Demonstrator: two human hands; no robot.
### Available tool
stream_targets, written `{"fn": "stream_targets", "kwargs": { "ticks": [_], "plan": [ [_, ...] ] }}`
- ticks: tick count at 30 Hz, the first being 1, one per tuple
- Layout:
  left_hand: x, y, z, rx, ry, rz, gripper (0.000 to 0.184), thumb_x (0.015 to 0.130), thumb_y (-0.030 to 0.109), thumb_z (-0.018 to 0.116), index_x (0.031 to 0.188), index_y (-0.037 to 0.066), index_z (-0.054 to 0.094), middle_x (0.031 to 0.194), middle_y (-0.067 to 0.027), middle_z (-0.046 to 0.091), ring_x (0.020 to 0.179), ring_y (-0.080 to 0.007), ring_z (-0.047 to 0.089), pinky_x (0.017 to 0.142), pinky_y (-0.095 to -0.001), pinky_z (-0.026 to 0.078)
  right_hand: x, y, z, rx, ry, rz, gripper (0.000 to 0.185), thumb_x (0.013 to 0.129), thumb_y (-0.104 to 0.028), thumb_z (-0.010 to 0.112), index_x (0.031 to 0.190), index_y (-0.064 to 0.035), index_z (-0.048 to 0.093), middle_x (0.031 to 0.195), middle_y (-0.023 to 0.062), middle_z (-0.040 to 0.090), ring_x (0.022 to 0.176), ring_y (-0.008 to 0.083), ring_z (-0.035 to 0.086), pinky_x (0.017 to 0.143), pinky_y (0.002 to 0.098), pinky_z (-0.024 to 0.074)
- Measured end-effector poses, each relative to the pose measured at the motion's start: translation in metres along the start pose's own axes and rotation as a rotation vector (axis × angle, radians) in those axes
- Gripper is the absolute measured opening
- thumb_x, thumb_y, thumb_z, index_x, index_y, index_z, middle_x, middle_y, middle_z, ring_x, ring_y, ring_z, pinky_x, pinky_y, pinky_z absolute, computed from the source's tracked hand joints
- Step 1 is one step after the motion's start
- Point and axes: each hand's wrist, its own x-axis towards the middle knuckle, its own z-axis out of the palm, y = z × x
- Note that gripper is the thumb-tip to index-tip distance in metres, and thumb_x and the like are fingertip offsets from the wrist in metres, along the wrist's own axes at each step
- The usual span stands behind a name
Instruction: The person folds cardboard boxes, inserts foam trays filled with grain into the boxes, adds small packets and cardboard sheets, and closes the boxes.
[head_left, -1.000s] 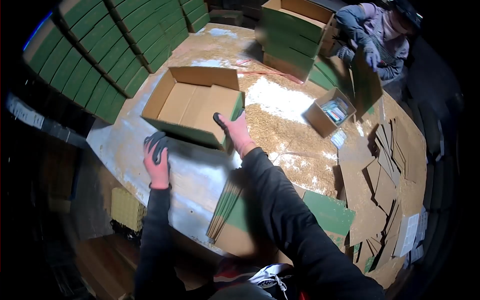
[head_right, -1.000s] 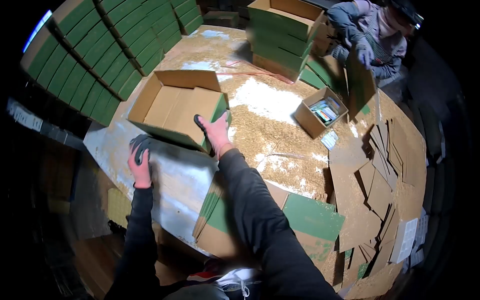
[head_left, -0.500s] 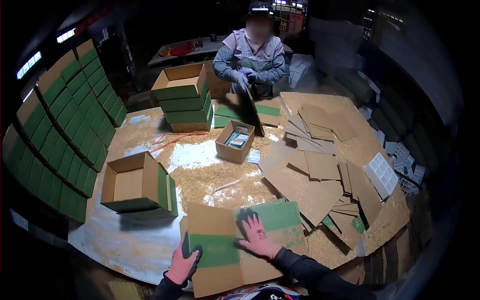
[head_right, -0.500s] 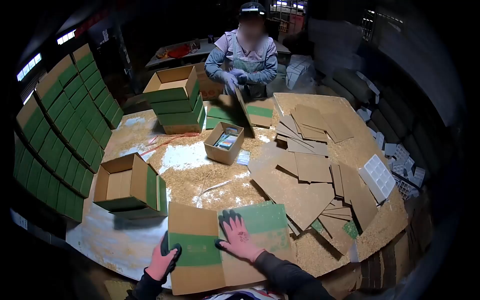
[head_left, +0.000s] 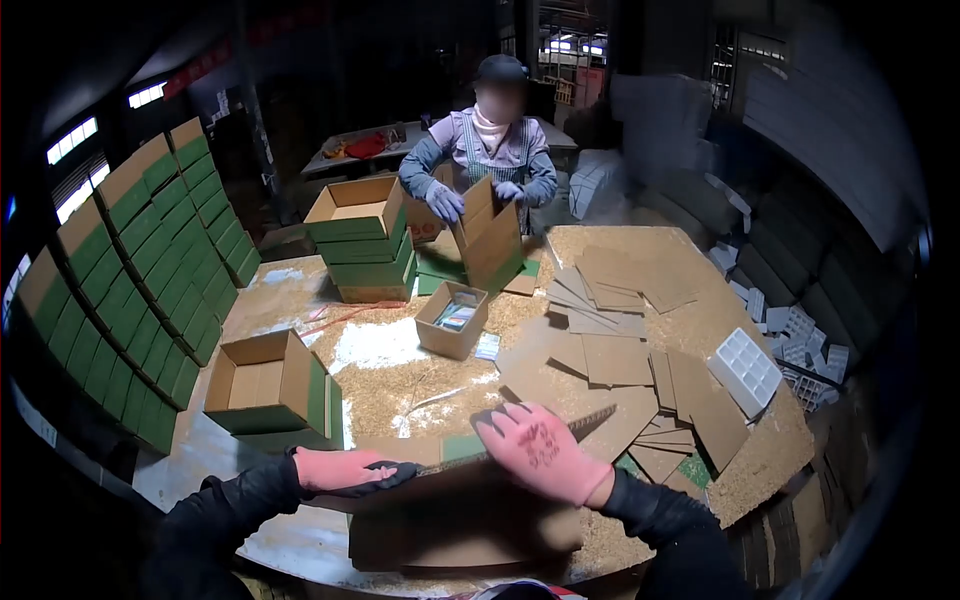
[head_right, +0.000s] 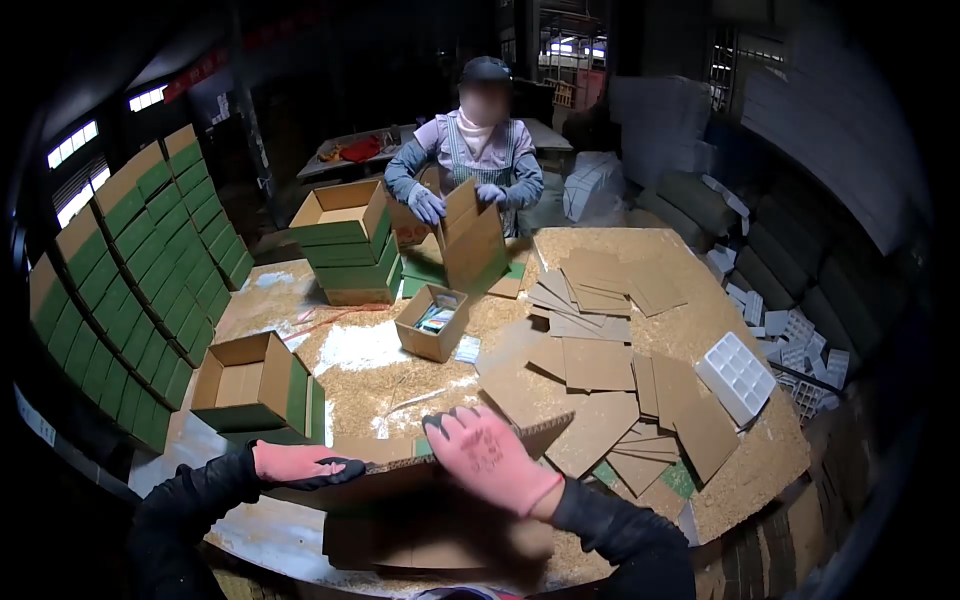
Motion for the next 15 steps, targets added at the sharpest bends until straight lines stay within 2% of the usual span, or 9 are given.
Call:
{"fn": "stream_targets", "kwargs": {
  "ticks": [2, 4, 8, 9, 10, 11, 12, 13, 15],
  "plan": [
    [0.000, -0.003, -0.011, 0.026, -0.024, -0.039, 0.045, 0.099, 0.035, 0.042, 0.120, -0.004, 0.052, 0.110, -0.0151, 0.063, 0.101, -0.0205, 0.056, 0.088, -0.0330, 0.042, -0.030, -0.029, -0.005, -0.125, 0.241, -0.081, 0.024, 0.079, -0.019, 0.059, 0.101, -0.0079, 0.060, 0.121, 0.0073, 0.056, 0.115, 0.0222, 0.051, 0.097, 0.0413, 0.0417],
    [-0.011, 0.028, -0.016, 0.137, 0.244, -0.058, 0.041, 0.095, 0.031, 0.049, 0.116, -0.003, 0.055, 0.101, -0.0170, 0.065, 0.095, -0.0240, 0.060, 0.081, -0.0350, 0.044, -0.062, -0.035, -0.011, 0.105, 0.153, -0.281, 0.028, 0.083, -0.013, 0.051, 0.109, -0.0036, 0.057, 0.118, 0.0114, 0.058, 0.120, 0.0235, 0.050, 0.104, 0.0470, 0.0364],
    [0.000, 0.041, -0.066, 0.475, 0.694, -0.162, 0.048, 0.089, 0.029, 0.056, 0.125, -0.002, 0.049, 0.109, -0.0221, 0.061, 0.094, -0.0287, 0.063, 0.079, -0.0362, 0.049, -0.074, 0.038, -0.020, 0.457, 0.097, -0.228, 0.007, 0.064, -0.010, 0.061, 0.066, -0.0124, 0.054, 0.073, 0.0011, 0.053, 0.087, 0.0200, 0.056, 0.103, 0.0461, 0.0393],
    [0.020, 0.037, -0.057, 0.704, 0.927, 0.042, 0.057, 0.086, 0.027, 0.058, 0.133, 0.000, 0.042, 0.125, -0.0232, 0.053, 0.110, -0.0333, 0.056, 0.093, -0.0419, 0.044, -0.064, 0.049, -0.024, 0.664, 0.033, -0.290, 0.011, 0.059, -0.008, 0.062, 0.060, -0.0126, 0.052, 0.071, 0.0025, 0.052, 0.086, 0.0203, 0.056, 0.102, 0.0454, 0.0399],
    [0.039, 0.046, -0.043, 1.280, 0.906, 0.177, 0.058, 0.087, 0.027, 0.054, 0.138, 0.005, 0.037, 0.140, -0.0201, 0.039, 0.131, -0.0335, 0.037, 0.108, -0.0504, 0.026, -0.046, 0.049, -0.015, 0.696, -0.010, -0.377, 0.010, 0.062, -0.008, 0.061, 0.066, -0.0103, 0.052, 0.071, 0.0035, 0.052, 0.082, 0.0225, 0.056, 0.097, 0.0444, 0.0422],
    [0.067, 0.042, -0.041, 0.943, 0.626, 0.591, 0.063, 0.082, 0.026, 0.058, 0.138, 0.006, 0.038, 0.144, -0.0204, 0.034, 0.136, -0.0354, 0.028, 0.112, -0.0580, 0.013, -0.031, 0.042, 0.004, 0.781, 0.019, -0.388, 0.007, 0.065, -0.007, 0.060, 0.069, -0.0082, 0.054, 0.073, 0.0048, 0.055, 0.084, 0.0245, 0.057, 0.095, 0.0429, 0.0430],
    [0.077, 0.065, -0.035, 1.071, 0.512, 0.821, 0.067, 0.078, 0.025, 0.061, 0.138, 0.007, 0.038, 0.144, -0.0204, 0.034, 0.136, -0.0353, 0.029, 0.112, -0.0566, 0.015, -0.023, 0.032, 0.032, 0.866, 0.054, -0.397, 0.005, 0.069, -0.006, 0.058, 0.073, -0.0061, 0.055, 0.074, 0.0061, 0.058, 0.087, 0.0266, 0.058, 0.093, 0.0414, 0.0439],
    [0.109, 0.058, -0.025, 0.935, 0.428, 1.001, 0.067, 0.077, 0.023, 0.059, 0.139, 0.007, 0.038, 0.147, -0.0179, 0.031, 0.137, -0.0357, 0.027, 0.113, -0.0536, 0.016, -0.033, 0.020, 0.074, 0.740, -0.271, -0.241, 0.006, 0.073, -0.007, 0.056, 0.078, -0.0042, 0.057, 0.079, 0.0085, 0.060, 0.091, 0.0283, 0.058, 0.093, 0.0397, 0.0434],
    [0.149, 0.056, 0.003, 0.785, 0.263, 0.983, 0.065, 0.084, 0.019, 0.056, 0.142, 0.004, 0.032, 0.149, -0.0192, 0.026, 0.137, -0.0375, 0.026, 0.113, -0.0479, 0.020, -0.033, 0.010, 0.079, 0.574, -0.733, -0.044, 0.020, 0.083, -0.014, 0.052, 0.093, -0.0023, 0.063, 0.096, 0.0167, 0.063, 0.104, 0.0303, 0.057, 0.097, 0.0346, 0.0414]
  ]
}}
